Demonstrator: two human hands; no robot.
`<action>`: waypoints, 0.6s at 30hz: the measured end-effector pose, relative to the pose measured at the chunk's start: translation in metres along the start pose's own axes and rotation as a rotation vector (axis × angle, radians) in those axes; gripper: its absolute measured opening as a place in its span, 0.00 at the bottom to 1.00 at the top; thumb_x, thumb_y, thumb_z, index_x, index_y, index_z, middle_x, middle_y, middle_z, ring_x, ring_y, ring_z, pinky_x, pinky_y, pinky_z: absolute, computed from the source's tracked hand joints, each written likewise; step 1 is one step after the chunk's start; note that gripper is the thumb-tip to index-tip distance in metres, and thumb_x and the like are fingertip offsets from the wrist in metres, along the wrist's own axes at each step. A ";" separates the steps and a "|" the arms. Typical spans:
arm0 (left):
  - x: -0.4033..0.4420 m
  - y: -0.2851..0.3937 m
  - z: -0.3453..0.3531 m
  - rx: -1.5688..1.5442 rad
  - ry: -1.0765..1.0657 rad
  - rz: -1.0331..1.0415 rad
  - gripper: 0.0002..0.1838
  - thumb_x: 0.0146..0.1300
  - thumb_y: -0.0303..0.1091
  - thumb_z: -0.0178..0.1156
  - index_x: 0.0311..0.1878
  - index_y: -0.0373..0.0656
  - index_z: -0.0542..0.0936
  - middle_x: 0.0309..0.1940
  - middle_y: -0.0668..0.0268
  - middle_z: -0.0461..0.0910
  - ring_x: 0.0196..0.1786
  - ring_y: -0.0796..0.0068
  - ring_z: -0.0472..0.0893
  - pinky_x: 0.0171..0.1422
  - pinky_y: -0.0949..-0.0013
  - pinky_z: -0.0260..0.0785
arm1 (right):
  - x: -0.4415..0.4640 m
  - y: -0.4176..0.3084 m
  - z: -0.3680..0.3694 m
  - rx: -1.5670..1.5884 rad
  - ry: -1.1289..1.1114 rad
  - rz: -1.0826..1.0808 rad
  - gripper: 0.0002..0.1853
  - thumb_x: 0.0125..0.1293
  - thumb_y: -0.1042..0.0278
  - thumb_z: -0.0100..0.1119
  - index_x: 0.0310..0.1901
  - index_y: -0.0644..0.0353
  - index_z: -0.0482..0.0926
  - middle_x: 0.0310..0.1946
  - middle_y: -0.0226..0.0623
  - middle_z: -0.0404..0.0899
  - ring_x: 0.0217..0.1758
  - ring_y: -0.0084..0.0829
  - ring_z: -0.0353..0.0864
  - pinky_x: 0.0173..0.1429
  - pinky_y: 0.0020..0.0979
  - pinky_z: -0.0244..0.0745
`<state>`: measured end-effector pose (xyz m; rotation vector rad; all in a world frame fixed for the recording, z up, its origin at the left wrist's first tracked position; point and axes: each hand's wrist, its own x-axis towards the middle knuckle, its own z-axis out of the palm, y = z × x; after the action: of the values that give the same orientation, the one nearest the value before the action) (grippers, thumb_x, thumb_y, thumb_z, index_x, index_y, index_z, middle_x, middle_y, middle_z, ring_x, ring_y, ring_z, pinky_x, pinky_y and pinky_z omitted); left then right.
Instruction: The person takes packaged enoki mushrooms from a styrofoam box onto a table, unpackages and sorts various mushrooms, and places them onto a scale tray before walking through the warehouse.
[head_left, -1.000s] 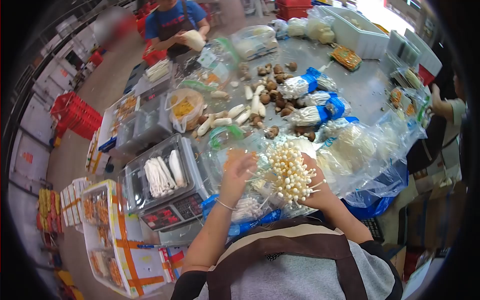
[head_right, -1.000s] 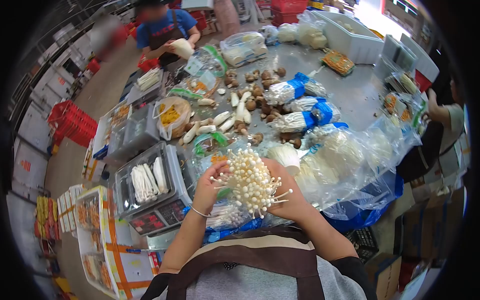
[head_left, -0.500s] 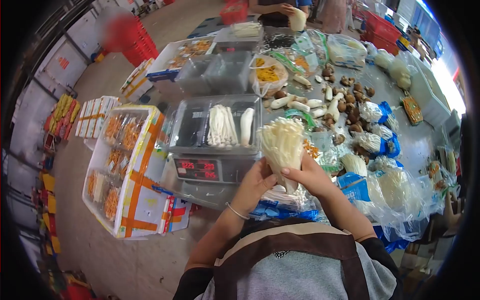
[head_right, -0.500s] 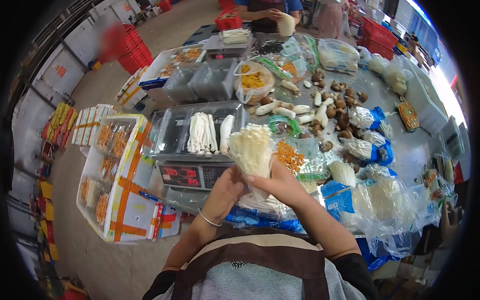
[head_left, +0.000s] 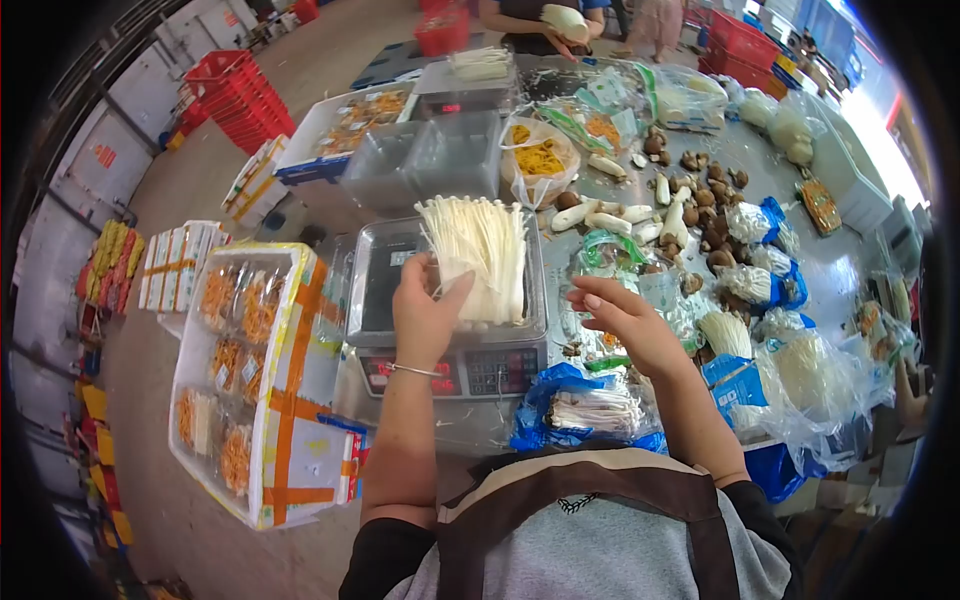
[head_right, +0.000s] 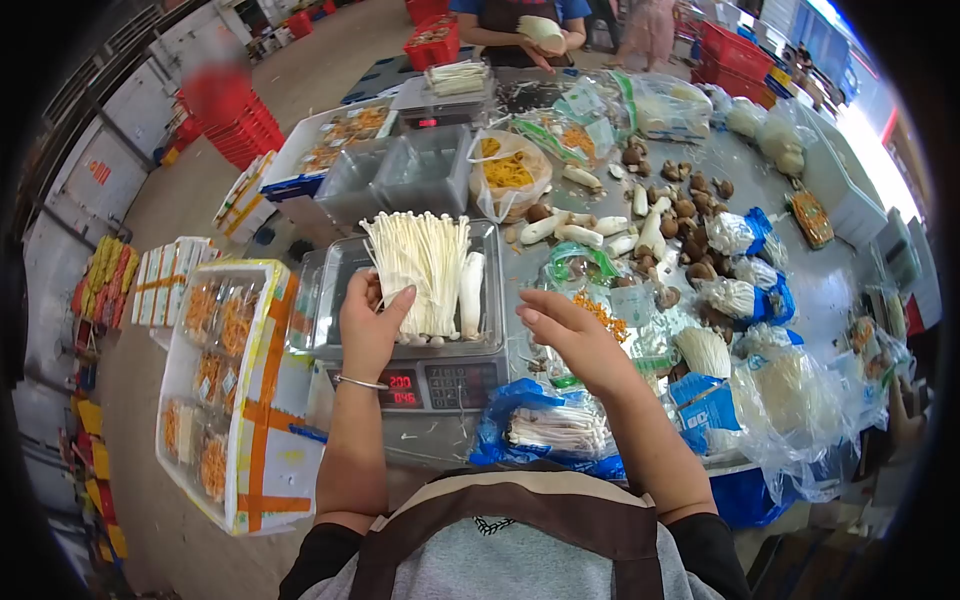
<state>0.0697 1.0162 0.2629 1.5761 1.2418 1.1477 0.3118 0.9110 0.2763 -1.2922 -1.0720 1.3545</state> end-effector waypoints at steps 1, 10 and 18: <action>0.005 -0.001 0.001 0.223 0.028 0.030 0.18 0.59 0.29 0.66 0.50 0.36 0.73 0.40 0.62 0.81 0.43 0.79 0.80 0.47 0.71 0.72 | -0.003 0.008 -0.008 0.022 0.032 0.020 0.23 0.71 0.59 0.51 0.63 0.63 0.70 0.54 0.38 0.77 0.58 0.29 0.74 0.61 0.34 0.70; 0.023 -0.002 0.011 0.769 -0.141 -0.032 0.33 0.57 0.51 0.64 0.60 0.39 0.71 0.32 0.55 0.83 0.38 0.54 0.82 0.44 0.58 0.73 | -0.050 0.050 -0.040 0.149 0.296 0.095 0.18 0.69 0.62 0.53 0.56 0.64 0.75 0.46 0.34 0.80 0.51 0.25 0.78 0.54 0.27 0.71; 0.022 -0.001 -0.047 0.392 -0.025 -0.006 0.27 0.61 0.44 0.66 0.59 0.38 0.74 0.28 0.66 0.81 0.29 0.77 0.78 0.36 0.71 0.70 | -0.084 0.053 -0.035 0.136 0.407 0.101 0.16 0.70 0.65 0.51 0.55 0.63 0.76 0.44 0.33 0.80 0.49 0.24 0.78 0.54 0.28 0.72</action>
<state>0.0267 1.0409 0.2780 1.8610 1.5209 0.9133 0.3429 0.8185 0.2363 -1.4558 -0.6323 1.1486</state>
